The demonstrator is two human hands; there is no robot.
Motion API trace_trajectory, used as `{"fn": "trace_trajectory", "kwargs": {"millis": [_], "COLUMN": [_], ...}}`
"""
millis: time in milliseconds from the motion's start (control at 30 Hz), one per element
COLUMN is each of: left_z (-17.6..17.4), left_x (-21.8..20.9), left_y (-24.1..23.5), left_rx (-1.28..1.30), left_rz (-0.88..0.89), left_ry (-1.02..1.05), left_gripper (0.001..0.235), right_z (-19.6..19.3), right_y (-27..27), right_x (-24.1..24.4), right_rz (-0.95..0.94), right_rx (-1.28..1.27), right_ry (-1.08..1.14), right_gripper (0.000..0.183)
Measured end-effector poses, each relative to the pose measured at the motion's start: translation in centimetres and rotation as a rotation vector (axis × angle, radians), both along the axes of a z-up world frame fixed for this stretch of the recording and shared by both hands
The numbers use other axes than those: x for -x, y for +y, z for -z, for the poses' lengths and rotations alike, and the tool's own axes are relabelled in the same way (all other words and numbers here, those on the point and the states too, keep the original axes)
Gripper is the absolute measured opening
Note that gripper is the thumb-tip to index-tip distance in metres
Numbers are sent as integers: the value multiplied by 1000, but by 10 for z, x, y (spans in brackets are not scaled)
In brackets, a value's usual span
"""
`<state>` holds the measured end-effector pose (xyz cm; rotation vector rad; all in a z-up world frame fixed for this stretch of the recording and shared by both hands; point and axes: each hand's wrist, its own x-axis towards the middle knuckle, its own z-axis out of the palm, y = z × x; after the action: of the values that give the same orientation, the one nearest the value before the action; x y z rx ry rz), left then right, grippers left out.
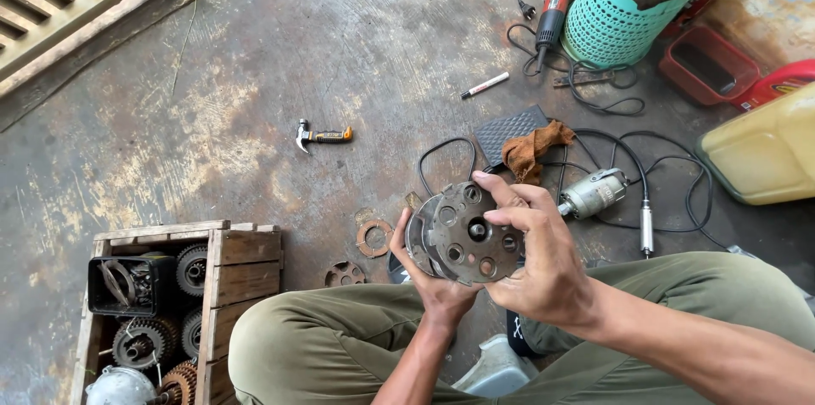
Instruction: The person sits on the workshop floor and works on a scooter clutch assembly. They separate clutch plates from the hub, wipe the components with a rag, then fit the clutch hub onto the engine crankshaft and align the pressure plate on top by hand.
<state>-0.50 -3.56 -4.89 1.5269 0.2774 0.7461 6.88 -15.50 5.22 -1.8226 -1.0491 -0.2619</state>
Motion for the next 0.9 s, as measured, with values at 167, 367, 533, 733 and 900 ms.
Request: {"fn": "trace_trajectory", "kwargs": {"millis": [167, 367, 533, 733, 900], "left_z": [-2, -3, 8, 11, 12], "left_x": [-1, 0, 1, 2, 2], "left_y": [-5, -5, -1, 2, 3], "left_rx": [19, 22, 25, 33, -26], "left_rz": [-4, -1, 31, 67, 59], "left_ry": [1, -7, -50, -62, -27], "left_gripper": [111, 110, 101, 105, 106], "right_z": [-7, -5, 0, 3, -2], "right_y": [-1, -1, -1, -1, 1], "right_x": [1, 1, 2, 5, 7], "right_rz": [16, 8, 7, 5, 13], "right_rx": [25, 36, 32, 28, 31], "right_ry": [-24, -50, -82, -157, -187], "right_gripper": [71, 62, 58, 59, 53]}}
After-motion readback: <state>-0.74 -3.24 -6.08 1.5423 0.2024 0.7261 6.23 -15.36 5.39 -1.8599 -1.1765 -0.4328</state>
